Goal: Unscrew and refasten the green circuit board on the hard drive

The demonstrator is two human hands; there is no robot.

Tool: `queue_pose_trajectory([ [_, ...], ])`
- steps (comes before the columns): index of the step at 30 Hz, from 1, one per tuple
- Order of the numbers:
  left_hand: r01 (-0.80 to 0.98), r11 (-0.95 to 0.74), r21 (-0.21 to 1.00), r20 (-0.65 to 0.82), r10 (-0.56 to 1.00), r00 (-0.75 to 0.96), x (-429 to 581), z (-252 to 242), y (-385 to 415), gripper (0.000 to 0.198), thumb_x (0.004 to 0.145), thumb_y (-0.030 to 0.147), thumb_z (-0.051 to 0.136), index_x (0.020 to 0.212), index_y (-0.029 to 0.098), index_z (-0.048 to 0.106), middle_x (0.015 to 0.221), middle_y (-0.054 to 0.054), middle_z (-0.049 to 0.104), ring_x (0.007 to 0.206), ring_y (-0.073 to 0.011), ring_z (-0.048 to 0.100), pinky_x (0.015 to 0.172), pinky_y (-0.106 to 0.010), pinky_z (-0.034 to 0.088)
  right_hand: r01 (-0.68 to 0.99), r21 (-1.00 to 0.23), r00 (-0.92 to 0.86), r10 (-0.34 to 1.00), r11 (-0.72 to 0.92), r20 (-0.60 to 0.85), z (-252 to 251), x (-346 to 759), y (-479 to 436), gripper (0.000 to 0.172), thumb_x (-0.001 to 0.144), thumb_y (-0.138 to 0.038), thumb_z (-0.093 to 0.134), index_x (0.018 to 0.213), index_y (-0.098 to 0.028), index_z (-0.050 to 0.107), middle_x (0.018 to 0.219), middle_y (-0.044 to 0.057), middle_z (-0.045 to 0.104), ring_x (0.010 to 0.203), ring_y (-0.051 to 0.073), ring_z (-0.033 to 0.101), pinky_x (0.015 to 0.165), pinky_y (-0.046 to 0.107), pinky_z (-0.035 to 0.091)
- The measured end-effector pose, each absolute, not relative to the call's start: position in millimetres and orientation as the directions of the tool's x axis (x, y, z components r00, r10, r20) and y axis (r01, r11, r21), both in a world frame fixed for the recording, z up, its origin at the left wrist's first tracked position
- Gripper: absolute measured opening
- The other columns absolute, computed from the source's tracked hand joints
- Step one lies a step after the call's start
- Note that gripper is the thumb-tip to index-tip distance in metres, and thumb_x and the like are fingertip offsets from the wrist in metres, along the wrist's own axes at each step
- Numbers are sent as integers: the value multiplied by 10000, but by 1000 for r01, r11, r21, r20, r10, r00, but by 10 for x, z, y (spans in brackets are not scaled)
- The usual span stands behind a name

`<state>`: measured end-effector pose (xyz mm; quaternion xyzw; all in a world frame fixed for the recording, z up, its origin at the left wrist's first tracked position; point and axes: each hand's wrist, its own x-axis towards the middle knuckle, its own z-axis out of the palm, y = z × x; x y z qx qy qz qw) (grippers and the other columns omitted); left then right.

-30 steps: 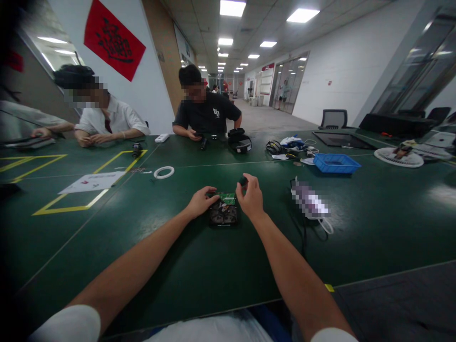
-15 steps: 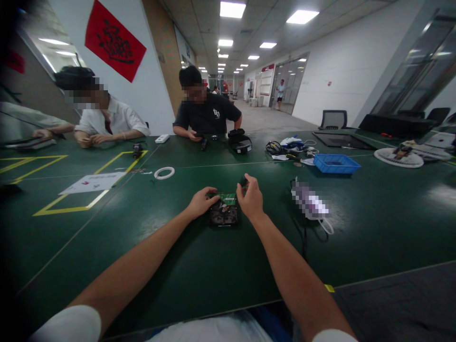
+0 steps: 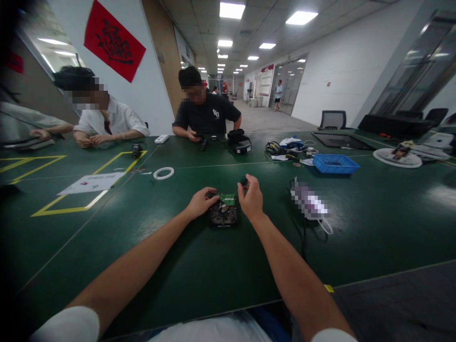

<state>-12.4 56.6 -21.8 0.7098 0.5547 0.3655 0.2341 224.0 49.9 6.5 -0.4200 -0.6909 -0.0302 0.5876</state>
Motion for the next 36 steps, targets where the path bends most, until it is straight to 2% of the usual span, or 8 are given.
queue_pose_trajectory([
  [5,620,-268,737,253,961,115,-123,-230,576,409,872,385,701,1234,199,652,1156,-69,704,670,-133,607,666,-291,515,621,-426,-18,556,658,831,124,2262,457,443,978,-345,554,1387,-204,459,1213,146,552,894,213,646,765,409,637],
  [10,610,-269,745,253,961,115,-122,-231,572,406,869,380,703,1229,198,649,1164,-68,702,668,-129,606,673,-290,515,615,-400,-13,516,680,857,156,2238,451,408,981,-324,544,1367,-219,464,1277,156,538,1096,257,613,796,426,643],
  [13,608,-265,748,250,962,111,-124,-233,574,400,868,380,704,1220,196,655,1164,-73,701,679,-133,612,665,-289,513,613,-391,-9,500,686,866,161,2237,457,389,977,-321,554,1344,-222,470,1291,155,543,1131,263,605,786,424,647],
  [19,609,-262,748,246,963,112,-125,-242,581,406,868,382,703,1227,200,653,1150,-67,703,665,-131,605,657,-287,504,666,-359,-32,506,654,862,179,2257,429,370,950,-318,595,1295,-219,507,1196,141,554,1057,260,616,782,430,639],
  [25,609,-288,739,274,954,118,-126,-253,579,410,870,394,699,1226,194,654,1146,-66,706,696,-138,610,680,-286,506,617,-409,18,508,672,861,127,2239,459,426,933,-271,573,1331,-193,442,1288,167,523,1008,241,638,724,391,644],
  [29,598,-293,746,281,953,117,-134,-279,593,405,868,395,703,1216,195,655,1139,-60,708,685,-134,607,661,-284,504,631,-442,42,541,638,840,95,2247,480,446,931,-318,606,1331,-210,442,1213,134,567,900,221,655,683,378,639],
  [36,595,-282,753,272,956,109,-137,-286,594,402,867,382,705,1220,197,653,1159,-64,701,650,-118,594,651,-281,506,641,-406,-5,532,651,847,134,2224,430,437,940,-354,607,1327,-209,466,1203,135,555,887,210,635,671,365,630],
])
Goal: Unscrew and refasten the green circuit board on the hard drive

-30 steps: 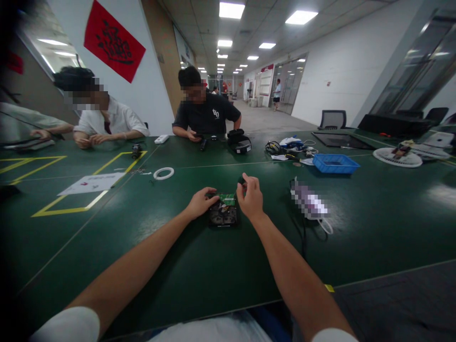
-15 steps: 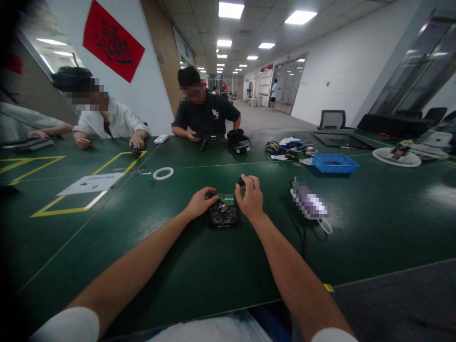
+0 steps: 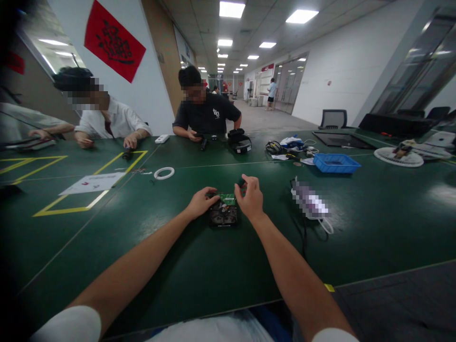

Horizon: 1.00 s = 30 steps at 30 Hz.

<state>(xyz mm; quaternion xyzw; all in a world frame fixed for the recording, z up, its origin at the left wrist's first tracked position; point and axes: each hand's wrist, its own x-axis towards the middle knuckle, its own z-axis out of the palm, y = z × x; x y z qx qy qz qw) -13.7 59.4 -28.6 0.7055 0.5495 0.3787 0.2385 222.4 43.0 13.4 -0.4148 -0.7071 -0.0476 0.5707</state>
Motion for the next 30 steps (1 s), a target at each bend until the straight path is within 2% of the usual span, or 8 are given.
queue_pose_trajectory([
  [3,591,-280,757,265,957,115,-133,-272,589,409,866,383,704,1225,195,650,1156,-67,702,638,-117,591,642,-281,503,606,-421,-1,530,675,848,113,2199,438,428,961,-316,562,1354,-205,433,1253,153,563,961,227,657,711,372,637],
  [8,595,-282,753,266,957,117,-134,-265,590,399,862,381,707,1211,195,656,1151,-66,702,649,-121,596,649,-284,504,642,-424,12,545,638,838,89,2211,453,453,954,-357,598,1353,-211,442,1186,130,613,866,219,676,732,405,632],
  [14,596,-276,754,261,959,113,-137,-282,597,405,867,384,704,1221,193,657,1165,-74,699,665,-124,600,648,-280,508,642,-414,-10,547,645,837,112,2240,445,453,971,-353,564,1381,-199,451,1176,139,581,887,220,646,710,391,628],
  [20,602,-274,750,263,959,110,-130,-276,598,412,858,389,711,1218,195,660,1145,-68,706,673,-130,598,658,-283,510,604,-429,44,509,672,860,73,2216,492,447,972,-340,573,1373,-205,428,1289,157,570,984,231,667,782,404,635],
  [24,604,-278,747,265,958,113,-134,-281,604,404,861,387,709,1213,196,659,1150,-65,705,677,-131,603,676,-289,518,625,-423,34,518,657,855,80,2226,482,446,960,-355,600,1354,-207,453,1220,140,601,952,232,669,770,407,635],
  [30,603,-285,745,269,956,119,-137,-283,602,404,866,389,703,1218,196,653,1153,-64,703,681,-132,601,674,-290,516,641,-385,-16,514,663,858,130,2231,439,403,980,-310,541,1365,-207,481,1221,146,571,979,231,638,786,409,632],
])
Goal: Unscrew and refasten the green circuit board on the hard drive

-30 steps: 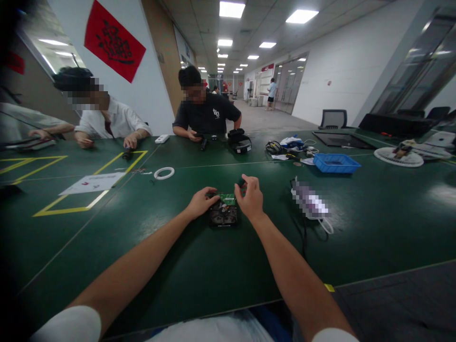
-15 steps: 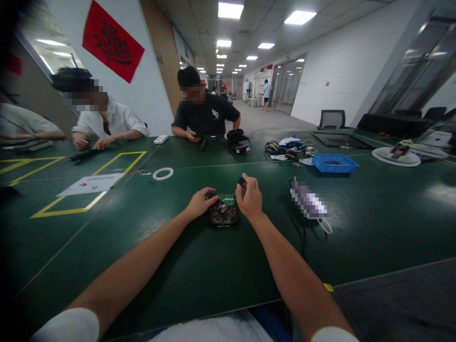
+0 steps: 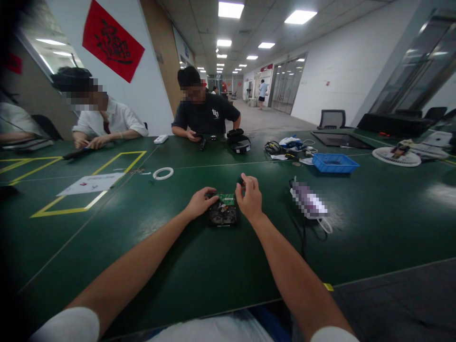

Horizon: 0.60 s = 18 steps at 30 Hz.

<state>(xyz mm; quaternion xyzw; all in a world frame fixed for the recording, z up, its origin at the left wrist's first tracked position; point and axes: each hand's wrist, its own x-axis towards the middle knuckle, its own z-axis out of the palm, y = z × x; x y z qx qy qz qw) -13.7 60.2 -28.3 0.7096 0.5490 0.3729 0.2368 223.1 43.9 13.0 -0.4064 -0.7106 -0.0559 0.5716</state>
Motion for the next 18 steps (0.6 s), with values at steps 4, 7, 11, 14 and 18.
queue_pose_trajectory([
  [4,602,-283,747,267,956,118,-129,-255,583,400,870,383,702,1218,193,654,1155,-68,702,687,-134,603,673,-288,516,606,-401,11,497,686,867,107,2216,465,420,977,-318,553,1369,-206,451,1309,163,548,1045,241,646,811,415,636],
  [7,606,-280,745,259,958,125,-122,-233,572,410,875,389,699,1231,191,652,1165,-76,700,694,-137,610,669,-288,516,616,-427,43,513,662,857,85,2222,482,429,971,-342,570,1358,-205,441,1277,156,576,973,235,667,798,430,635],
  [11,611,-264,746,249,962,112,-122,-238,577,409,874,392,703,1229,196,654,1162,-77,699,689,-134,610,660,-283,509,643,-405,22,513,650,858,109,2246,465,415,958,-342,585,1334,-208,470,1210,146,578,980,246,649,769,425,631],
  [14,610,-276,742,263,958,113,-125,-250,584,407,867,390,707,1223,198,657,1153,-71,700,687,-133,606,672,-288,509,648,-381,-8,506,660,863,143,2251,443,393,959,-310,572,1329,-210,483,1199,146,567,969,241,636,774,427,627],
  [18,617,-286,733,278,954,112,-122,-252,583,401,865,398,704,1209,198,662,1135,-63,706,684,-135,601,667,-286,502,631,-383,0,493,675,870,147,2230,443,387,958,-279,554,1327,-201,467,1235,151,566,980,236,641,804,423,622],
])
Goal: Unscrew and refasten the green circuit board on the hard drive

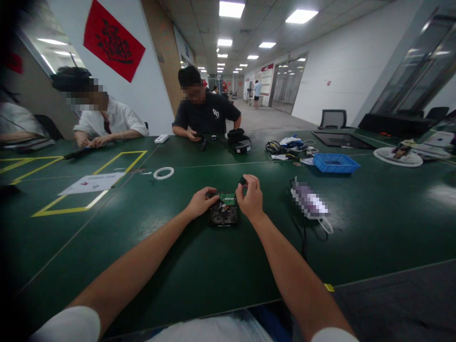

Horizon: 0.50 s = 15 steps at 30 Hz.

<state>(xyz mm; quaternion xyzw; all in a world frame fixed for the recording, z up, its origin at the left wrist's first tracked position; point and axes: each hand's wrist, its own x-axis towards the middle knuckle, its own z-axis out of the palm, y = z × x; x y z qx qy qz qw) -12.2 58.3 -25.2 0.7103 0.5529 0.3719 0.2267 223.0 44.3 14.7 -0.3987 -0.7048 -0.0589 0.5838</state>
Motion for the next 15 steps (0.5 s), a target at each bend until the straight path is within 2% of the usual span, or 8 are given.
queue_pose_trajectory([
  [8,615,-263,744,250,962,109,-119,-236,566,411,870,404,703,1222,198,655,1154,-69,703,681,-131,606,667,-282,508,640,-405,-7,532,653,847,153,2231,429,398,943,-353,602,1301,-227,482,1164,116,590,859,213,648,753,416,623],
  [15,614,-271,741,255,960,116,-118,-238,574,414,870,397,703,1228,195,654,1155,-71,706,681,-135,603,662,-286,510,614,-438,31,534,657,845,124,2217,448,412,966,-321,560,1342,-203,441,1228,148,580,920,222,670,778,411,632],
])
